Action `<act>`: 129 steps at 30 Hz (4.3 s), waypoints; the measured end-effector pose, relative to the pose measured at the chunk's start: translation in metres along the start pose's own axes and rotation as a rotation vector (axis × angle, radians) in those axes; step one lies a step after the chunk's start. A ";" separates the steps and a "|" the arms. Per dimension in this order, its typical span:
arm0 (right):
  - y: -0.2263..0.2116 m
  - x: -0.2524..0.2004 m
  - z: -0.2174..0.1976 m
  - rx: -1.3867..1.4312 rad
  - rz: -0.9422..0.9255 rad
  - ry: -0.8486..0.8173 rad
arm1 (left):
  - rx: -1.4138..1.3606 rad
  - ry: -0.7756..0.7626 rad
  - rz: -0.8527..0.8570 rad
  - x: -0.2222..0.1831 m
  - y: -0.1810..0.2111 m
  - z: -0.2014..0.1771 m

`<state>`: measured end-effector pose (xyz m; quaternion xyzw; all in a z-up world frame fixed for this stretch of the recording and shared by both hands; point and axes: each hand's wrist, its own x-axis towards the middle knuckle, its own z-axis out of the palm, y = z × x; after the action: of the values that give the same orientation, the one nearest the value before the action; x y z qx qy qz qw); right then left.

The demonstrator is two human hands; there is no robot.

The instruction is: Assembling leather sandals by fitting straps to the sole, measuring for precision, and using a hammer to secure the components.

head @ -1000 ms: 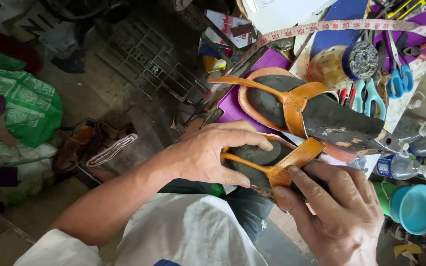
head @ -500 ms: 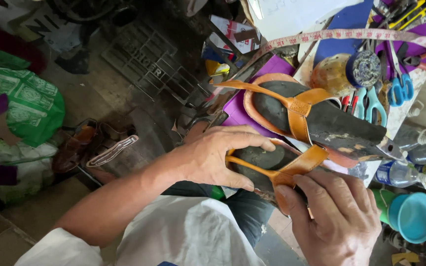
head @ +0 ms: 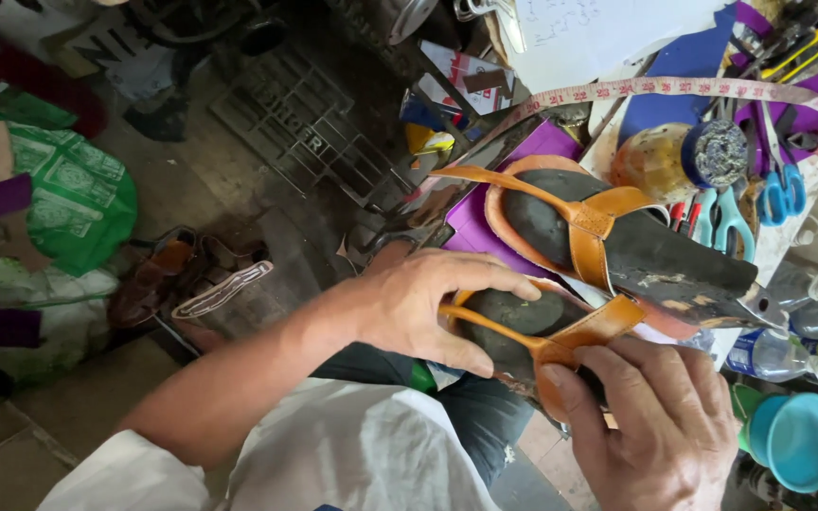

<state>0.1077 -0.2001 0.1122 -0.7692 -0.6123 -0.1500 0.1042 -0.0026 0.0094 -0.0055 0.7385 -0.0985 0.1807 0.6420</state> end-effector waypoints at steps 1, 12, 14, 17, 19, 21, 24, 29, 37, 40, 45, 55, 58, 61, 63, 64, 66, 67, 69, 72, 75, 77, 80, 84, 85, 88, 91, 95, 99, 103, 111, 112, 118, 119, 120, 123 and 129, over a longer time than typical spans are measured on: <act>0.001 -0.001 0.001 0.004 -0.002 0.000 | 0.002 0.002 -0.003 -0.001 0.004 -0.005; 0.003 -0.008 0.002 0.097 0.042 0.025 | -0.768 -0.189 -0.177 0.000 0.009 -0.014; 0.003 -0.008 0.003 0.104 0.057 0.038 | -0.805 -0.180 -0.222 0.002 0.021 -0.014; 0.001 -0.009 0.004 0.106 0.080 0.053 | -0.765 -0.186 -0.250 0.003 0.025 -0.018; 0.001 -0.010 0.005 0.100 0.092 0.057 | -0.690 -0.205 -0.234 0.003 0.021 -0.019; 0.003 -0.010 0.006 0.089 0.056 0.063 | -0.586 -0.205 -0.193 0.001 0.015 -0.021; 0.004 -0.011 0.008 0.091 0.058 0.085 | -0.645 -0.211 -0.215 0.001 0.015 -0.021; 0.005 -0.005 0.009 0.105 0.039 0.112 | -0.658 -0.206 -0.262 0.003 0.018 -0.020; 0.005 0.013 0.002 0.140 0.049 0.023 | -0.333 -0.166 -0.241 0.007 0.021 -0.026; 0.007 0.015 0.002 0.174 0.046 0.013 | -0.261 -0.166 -0.186 0.003 0.017 -0.022; 0.007 0.010 0.001 0.135 0.039 0.005 | -0.626 -0.191 -0.117 0.007 0.016 -0.021; 0.009 0.002 0.002 0.126 0.020 0.026 | -0.949 -0.214 -0.169 -0.001 0.007 -0.015; 0.008 -0.001 0.002 0.117 0.044 0.010 | -0.651 -0.193 -0.136 -0.001 0.005 -0.017; 0.007 -0.004 0.004 0.128 0.050 0.029 | -0.827 -0.197 -0.206 -0.002 0.006 -0.014; 0.008 -0.005 0.006 0.125 0.036 0.050 | -0.641 -0.171 -0.160 -0.003 -0.001 -0.013; 0.007 -0.005 0.005 0.124 0.038 0.051 | -0.641 -0.174 -0.160 -0.003 0.000 -0.014; 0.006 -0.003 0.004 0.124 0.039 0.051 | -0.583 -0.154 -0.189 -0.003 0.001 -0.015; 0.006 -0.003 0.004 0.122 0.040 0.052 | -0.582 -0.156 -0.188 -0.003 0.001 -0.014; 0.006 -0.004 0.004 0.112 0.045 0.054 | -0.587 -0.161 -0.160 -0.003 0.000 -0.014; 0.007 -0.004 0.007 0.114 0.025 0.084 | -0.626 -0.170 -0.182 -0.002 0.001 -0.014; 0.005 -0.001 0.006 0.119 0.037 0.074 | -0.620 -0.166 -0.182 -0.001 0.003 -0.015; 0.006 0.000 0.006 0.122 0.027 0.079 | -0.608 -0.163 -0.181 -0.003 -0.001 -0.013; 0.006 0.001 0.005 0.137 0.017 0.081 | -0.608 -0.150 -0.184 -0.005 -0.005 -0.012; 0.003 0.005 0.001 0.134 0.017 0.047 | -0.595 -0.151 -0.193 -0.003 0.001 -0.013; 0.004 0.004 0.002 0.133 0.016 0.047 | -0.595 -0.150 -0.191 -0.003 0.001 -0.012; 0.007 0.002 0.006 0.044 0.009 0.021 | -0.543 -0.112 -0.233 -0.003 0.005 -0.011; 0.008 0.001 0.007 0.041 0.008 0.028 | -0.452 -0.092 -0.262 -0.001 0.012 -0.013; 0.010 -0.002 0.009 -0.023 0.005 0.014 | -0.444 -0.094 -0.245 -0.002 0.012 -0.013; 0.011 -0.003 0.009 -0.056 -0.010 0.013 | -0.480 -0.101 -0.225 -0.001 0.013 -0.013; 0.012 -0.004 0.011 -0.104 -0.008 0.009 | -0.481 -0.076 -0.241 -0.001 0.010 -0.011; 0.000 0.011 0.012 -0.133 -0.032 0.064 | 0.141 0.010 -0.389 0.004 0.039 -0.008; -0.001 0.014 0.010 -0.144 -0.019 0.068 | 0.140 -0.005 -0.379 0.005 0.041 -0.002; -0.007 0.026 0.013 -0.113 -0.060 0.001 | 0.724 0.100 -0.307 0.011 0.065 0.008; -0.007 0.027 0.015 -0.152 -0.079 0.016 | 0.675 0.124 -0.198 0.015 0.067 0.002; -0.008 0.028 0.017 -0.190 -0.101 0.032 | 0.627 0.150 -0.090 0.018 0.069 -0.005; -0.008 0.031 0.012 -0.152 -0.108 0.048 | 0.374 0.279 -0.104 0.035 0.059 -0.037; 0.003 0.029 0.000 -0.074 -0.143 0.070 | 0.512 0.314 -0.701 0.101 -0.115 -0.092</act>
<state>0.1163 -0.1744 0.1230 -0.7211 -0.6559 -0.2062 0.0859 0.1208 0.1266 -0.0607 0.8258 0.3034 0.0808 0.4685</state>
